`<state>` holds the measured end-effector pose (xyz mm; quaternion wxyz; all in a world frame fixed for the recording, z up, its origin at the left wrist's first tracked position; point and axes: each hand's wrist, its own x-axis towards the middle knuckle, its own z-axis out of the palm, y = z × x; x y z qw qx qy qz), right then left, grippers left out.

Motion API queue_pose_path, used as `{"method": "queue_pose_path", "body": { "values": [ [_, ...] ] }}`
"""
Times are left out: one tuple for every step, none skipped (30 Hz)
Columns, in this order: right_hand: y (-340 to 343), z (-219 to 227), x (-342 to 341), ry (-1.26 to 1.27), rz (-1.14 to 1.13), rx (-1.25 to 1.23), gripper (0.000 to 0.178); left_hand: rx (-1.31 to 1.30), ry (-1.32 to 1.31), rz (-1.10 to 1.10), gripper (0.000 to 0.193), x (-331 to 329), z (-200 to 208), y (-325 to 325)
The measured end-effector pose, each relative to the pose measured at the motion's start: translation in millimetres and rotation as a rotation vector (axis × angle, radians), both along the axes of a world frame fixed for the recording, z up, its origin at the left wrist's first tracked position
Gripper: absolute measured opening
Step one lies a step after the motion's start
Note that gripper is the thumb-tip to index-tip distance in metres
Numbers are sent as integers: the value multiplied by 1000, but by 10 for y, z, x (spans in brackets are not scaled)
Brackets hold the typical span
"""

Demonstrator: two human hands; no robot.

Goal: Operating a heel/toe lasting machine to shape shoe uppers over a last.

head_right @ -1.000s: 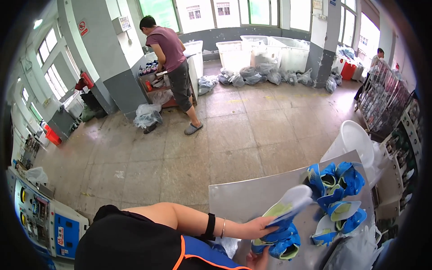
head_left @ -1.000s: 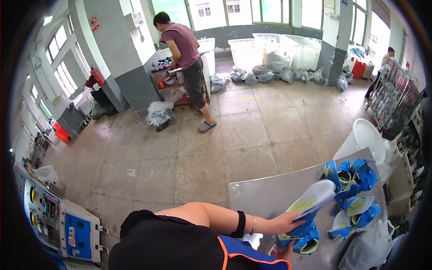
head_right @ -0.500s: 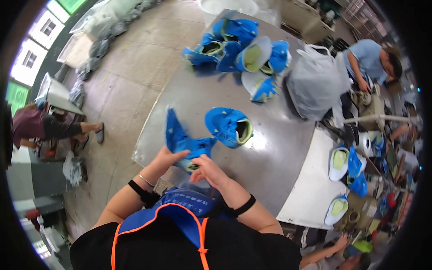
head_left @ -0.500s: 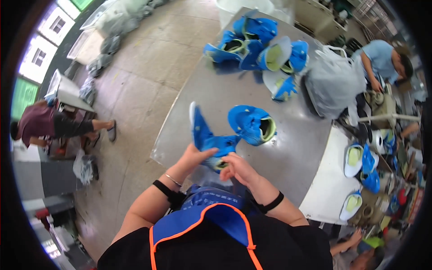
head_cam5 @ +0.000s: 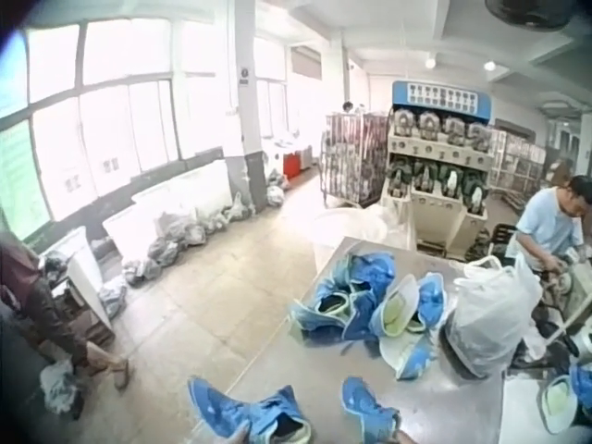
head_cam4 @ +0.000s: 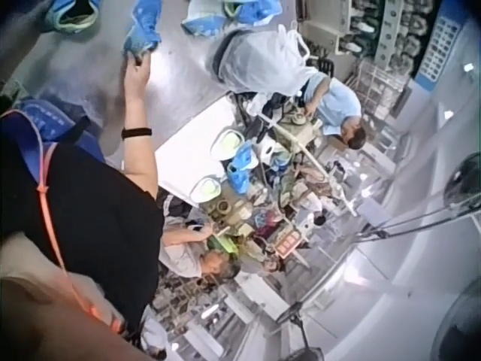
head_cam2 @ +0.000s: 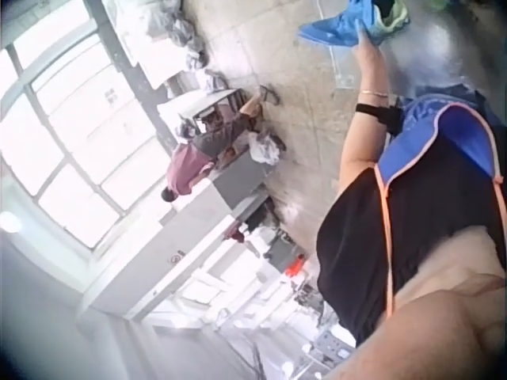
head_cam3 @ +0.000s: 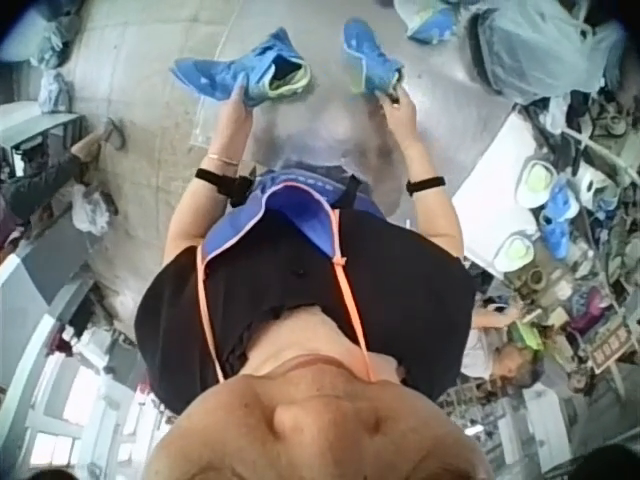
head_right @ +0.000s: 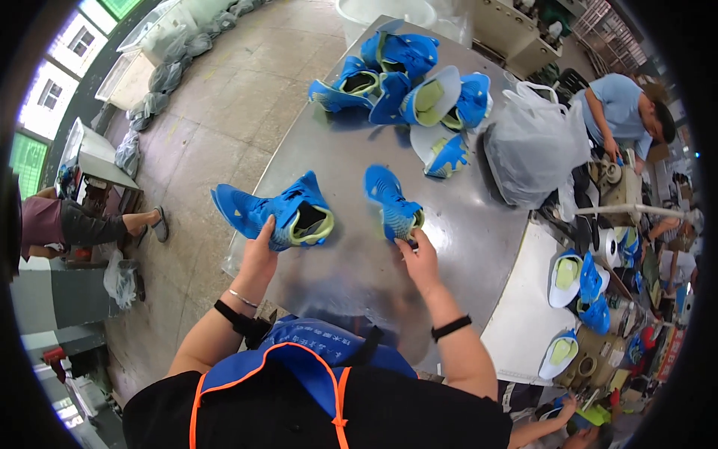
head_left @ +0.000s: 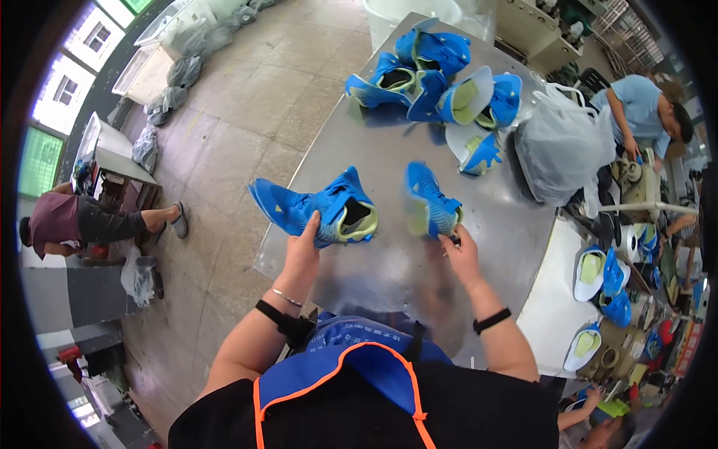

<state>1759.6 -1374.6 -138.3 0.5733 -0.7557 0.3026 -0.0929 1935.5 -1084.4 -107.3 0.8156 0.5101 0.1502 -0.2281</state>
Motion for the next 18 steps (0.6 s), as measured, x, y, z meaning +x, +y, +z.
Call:
{"method": "queue_pose_path", "body": {
  "values": [
    [232, 163, 78, -53, 14, 128, 28, -8, -23, 37, 41, 1, -52, 1],
    [471, 241, 95, -107, -14, 245, 32, -2, 17, 24, 44, -25, -1, -88],
    [660, 252, 129, -122, -8, 279, 38, -3, 19, 19, 44, -60, 17, -187],
    [818, 216, 205, -182, 58, 66, 40, 78, -28, -148, 45, -96, 22, -289],
    [911, 136, 253, -239, 129, -147, 42, 157, -76, -311, 46, -125, 16, -360],
    [930, 74, 273, -233, 124, -149, 42, 159, -108, -387, 49, -132, -81, -416],
    [927, 18, 302, -145, 64, -120, 47, 155, -104, -396, 49, -122, -92, -448],
    [904, -28, 299, -57, 4, -91, 51, 196, -30, -450, 49, -112, -104, -468],
    [868, -50, 224, -50, -4, -94, 51, 238, 43, -504, 49, -112, -119, -498],
    [839, -35, 143, -71, 39, -168, 54, 237, 47, -506, 49, -121, -140, -513],
    [797, -16, 90, -92, 84, -241, 59, 276, 17, -553, 50, -154, -162, -527],
    [737, -74, 76, -144, 34, -203, 62, 316, -13, -599, 50, -175, -189, -547],
    [724, -26, 68, -138, 41, -195, 62, 321, -2, -594, 50, -200, -216, -539],
    [691, 89, 126, -75, 61, -175, 60, 379, -86, -611, 51, -202, -262, -545],
    [681, 149, 190, -12, 85, -155, 58, 439, -169, -625, 51, -201, -305, -535],
    [642, 89, 194, -108, 112, -147, 57, 389, -175, -600, 49, -209, -327, -611],
    [607, -31, 155, -101, 103, -152, 57, 381, -173, -610, 49, -194, -275, -665],
    [559, -141, 108, -16, 144, -157, 53, 324, -75, -626, 47, -169, -220, -710]
  ]
}}
